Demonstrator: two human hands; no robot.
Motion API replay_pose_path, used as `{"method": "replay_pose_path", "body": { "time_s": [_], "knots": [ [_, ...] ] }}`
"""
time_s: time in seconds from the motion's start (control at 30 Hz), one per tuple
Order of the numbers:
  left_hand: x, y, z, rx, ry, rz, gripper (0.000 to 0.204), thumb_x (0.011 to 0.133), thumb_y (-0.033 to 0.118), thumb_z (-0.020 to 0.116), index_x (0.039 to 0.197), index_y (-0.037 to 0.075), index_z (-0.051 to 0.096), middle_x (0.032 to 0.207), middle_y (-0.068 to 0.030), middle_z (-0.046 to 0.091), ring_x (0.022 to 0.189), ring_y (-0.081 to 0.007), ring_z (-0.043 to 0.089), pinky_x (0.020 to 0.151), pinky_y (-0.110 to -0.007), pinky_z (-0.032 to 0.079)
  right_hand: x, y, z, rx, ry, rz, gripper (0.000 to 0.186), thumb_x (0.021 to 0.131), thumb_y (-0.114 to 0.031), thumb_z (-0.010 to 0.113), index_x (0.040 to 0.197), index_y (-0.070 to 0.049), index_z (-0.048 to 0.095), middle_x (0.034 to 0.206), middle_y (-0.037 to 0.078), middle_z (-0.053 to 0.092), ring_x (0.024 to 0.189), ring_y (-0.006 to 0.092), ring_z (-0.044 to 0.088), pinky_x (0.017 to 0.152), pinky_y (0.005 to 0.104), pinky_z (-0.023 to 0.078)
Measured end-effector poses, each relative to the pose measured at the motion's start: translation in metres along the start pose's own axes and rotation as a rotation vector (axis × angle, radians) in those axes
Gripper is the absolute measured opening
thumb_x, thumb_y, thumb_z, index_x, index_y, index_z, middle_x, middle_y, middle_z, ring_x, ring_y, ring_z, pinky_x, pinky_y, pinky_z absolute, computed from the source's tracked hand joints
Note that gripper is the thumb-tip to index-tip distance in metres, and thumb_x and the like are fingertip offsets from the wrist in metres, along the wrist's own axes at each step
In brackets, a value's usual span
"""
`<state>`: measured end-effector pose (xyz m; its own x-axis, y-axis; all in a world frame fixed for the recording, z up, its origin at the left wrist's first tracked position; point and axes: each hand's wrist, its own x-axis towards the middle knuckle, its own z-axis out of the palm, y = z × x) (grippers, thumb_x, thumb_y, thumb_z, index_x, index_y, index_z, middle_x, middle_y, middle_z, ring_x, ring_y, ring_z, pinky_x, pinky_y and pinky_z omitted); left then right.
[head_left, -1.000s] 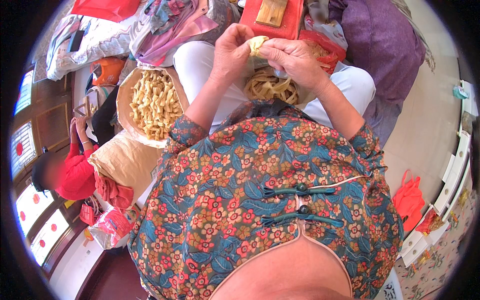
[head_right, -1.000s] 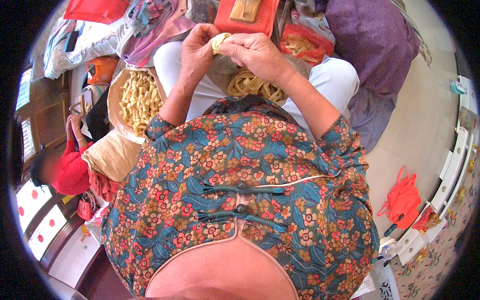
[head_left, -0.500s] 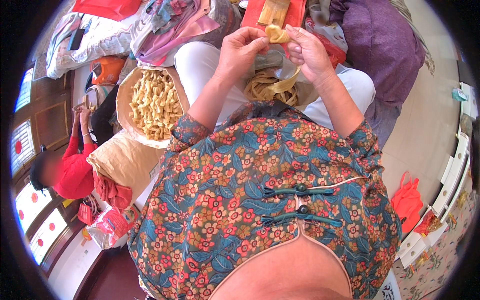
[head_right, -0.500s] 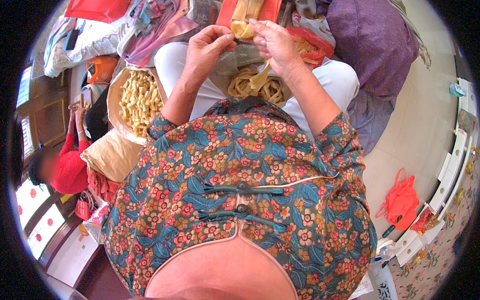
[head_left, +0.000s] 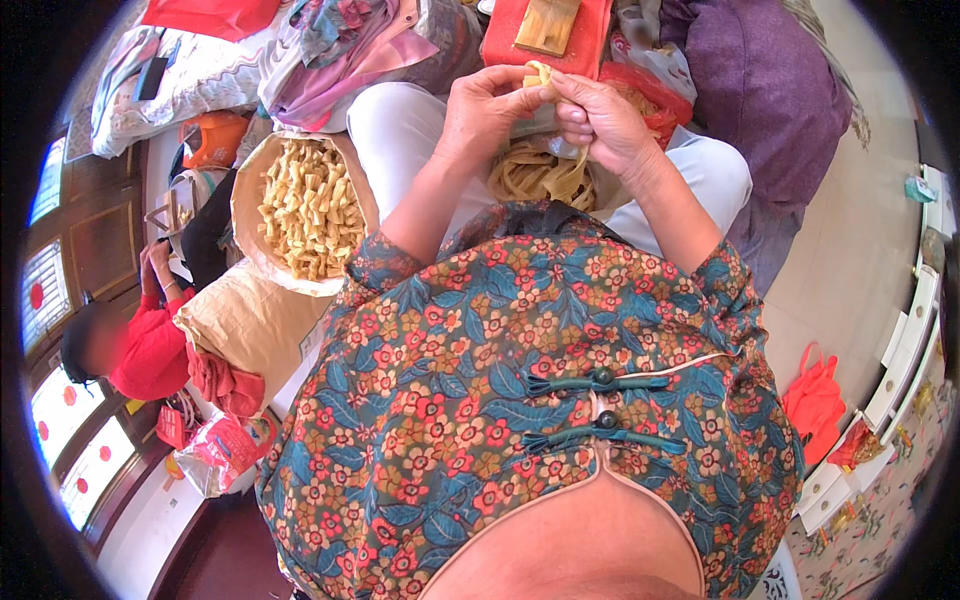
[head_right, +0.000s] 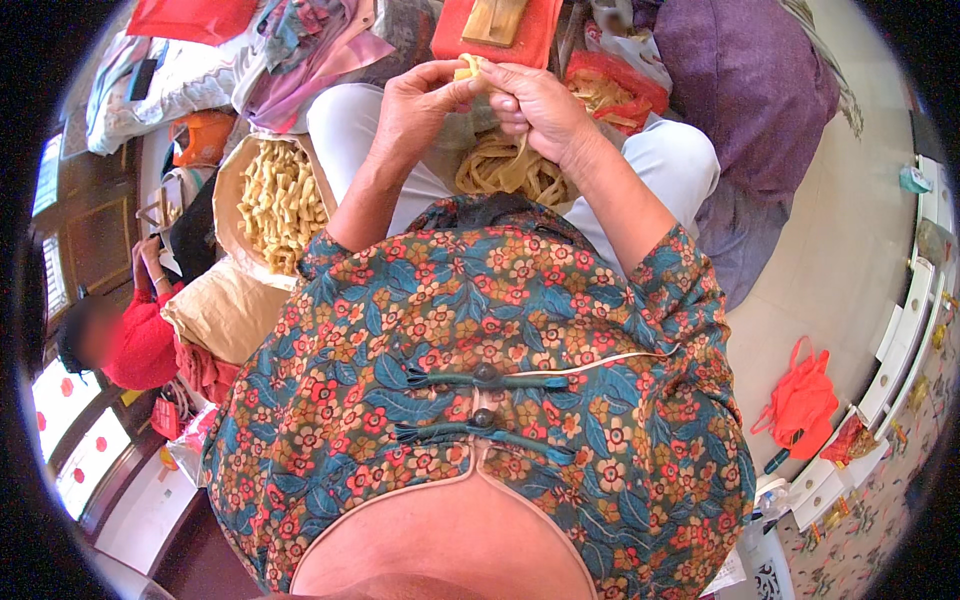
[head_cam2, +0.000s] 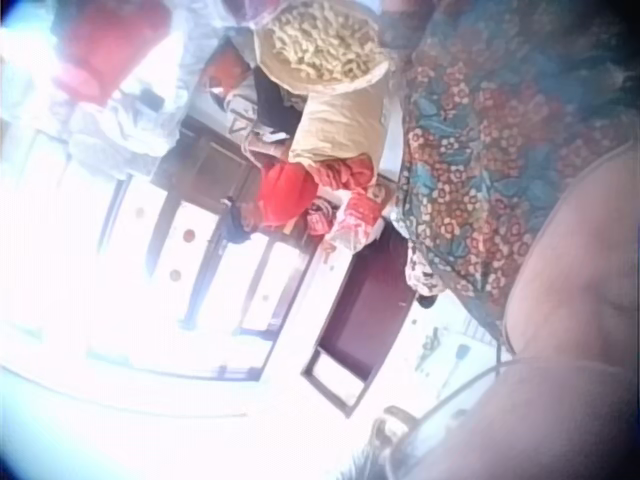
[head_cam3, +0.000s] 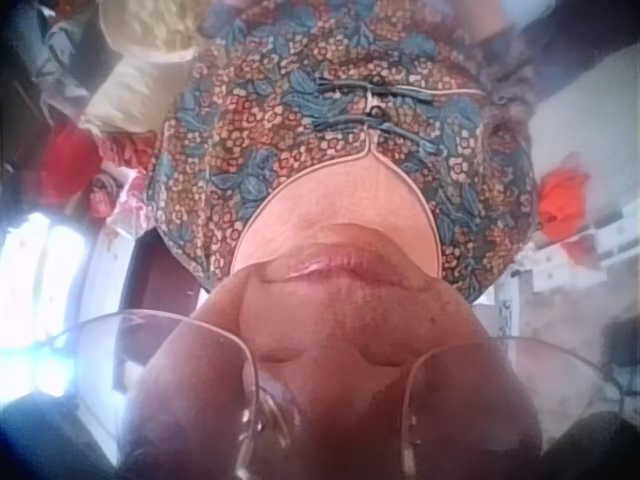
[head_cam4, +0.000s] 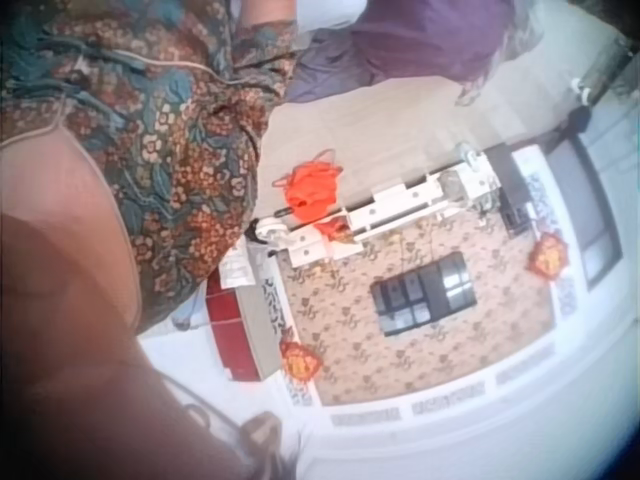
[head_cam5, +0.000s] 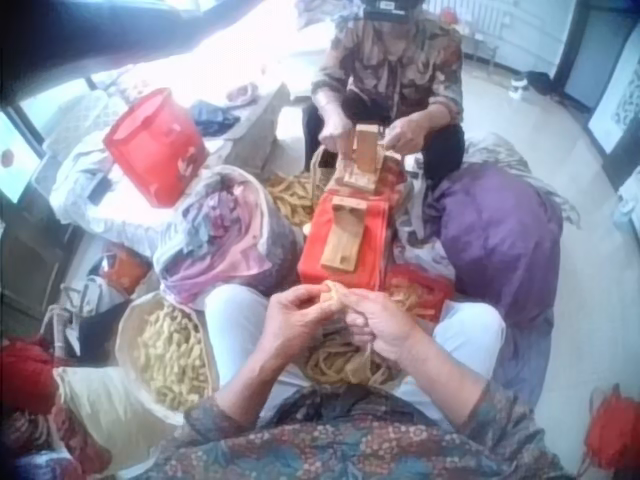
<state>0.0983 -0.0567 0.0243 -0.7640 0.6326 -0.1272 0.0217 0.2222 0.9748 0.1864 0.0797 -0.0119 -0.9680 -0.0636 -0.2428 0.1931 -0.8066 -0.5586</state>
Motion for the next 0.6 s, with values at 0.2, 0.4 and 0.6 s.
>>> {"method": "replay_pose_path", "body": {
  "time_s": [0.2, 0.4, 0.6],
  "knots": [
    [0.004, -0.007, -0.003, -0.239, -0.030, -0.089, 0.015, 0.080, 0.010, 0.066, 0.091, 0.000, 0.064, 0.077, -0.0020, 0.062, 0.065, -0.0071, 0.055, 0.061, -0.021, 0.047, 0.005, -0.003, 0.013, -0.284, 0.219, -0.213, 0.029, 0.088, -0.036, 0.053, 0.090, -0.007, 0.053, 0.058, -0.008, 0.040, 0.044, 0.0003, 0.029, 0.038, 0.0160, 0.020],
    [0.005, 0.011, -0.019, 0.077, -0.022, 0.192, 0.007, 0.079, 0.005, 0.065, 0.084, 0.002, 0.067, 0.066, 0.0009, 0.058, 0.060, -0.0050, 0.050, 0.055, -0.019, 0.041, 0.001, -0.015, -0.004, 0.024, 0.278, -0.103, 0.036, 0.087, -0.045, 0.051, 0.086, -0.009, 0.051, 0.053, -0.007, 0.035, 0.040, 0.0013, 0.026, 0.036, 0.0174, 0.017],
    [0.005, 0.016, -0.039, 0.326, 0.051, 0.296, 0.014, 0.077, 0.006, 0.067, 0.090, 0.002, 0.066, 0.077, -0.0009, 0.061, 0.070, -0.0083, 0.055, 0.063, -0.022, 0.044, -0.006, -0.025, -0.009, -0.116, 0.175, -0.224, 0.017, 0.088, -0.027, 0.055, 0.087, -0.010, 0.052, 0.056, -0.007, 0.041, 0.042, 0.0010, 0.028, 0.038, 0.0160, 0.020]
  ]
}}
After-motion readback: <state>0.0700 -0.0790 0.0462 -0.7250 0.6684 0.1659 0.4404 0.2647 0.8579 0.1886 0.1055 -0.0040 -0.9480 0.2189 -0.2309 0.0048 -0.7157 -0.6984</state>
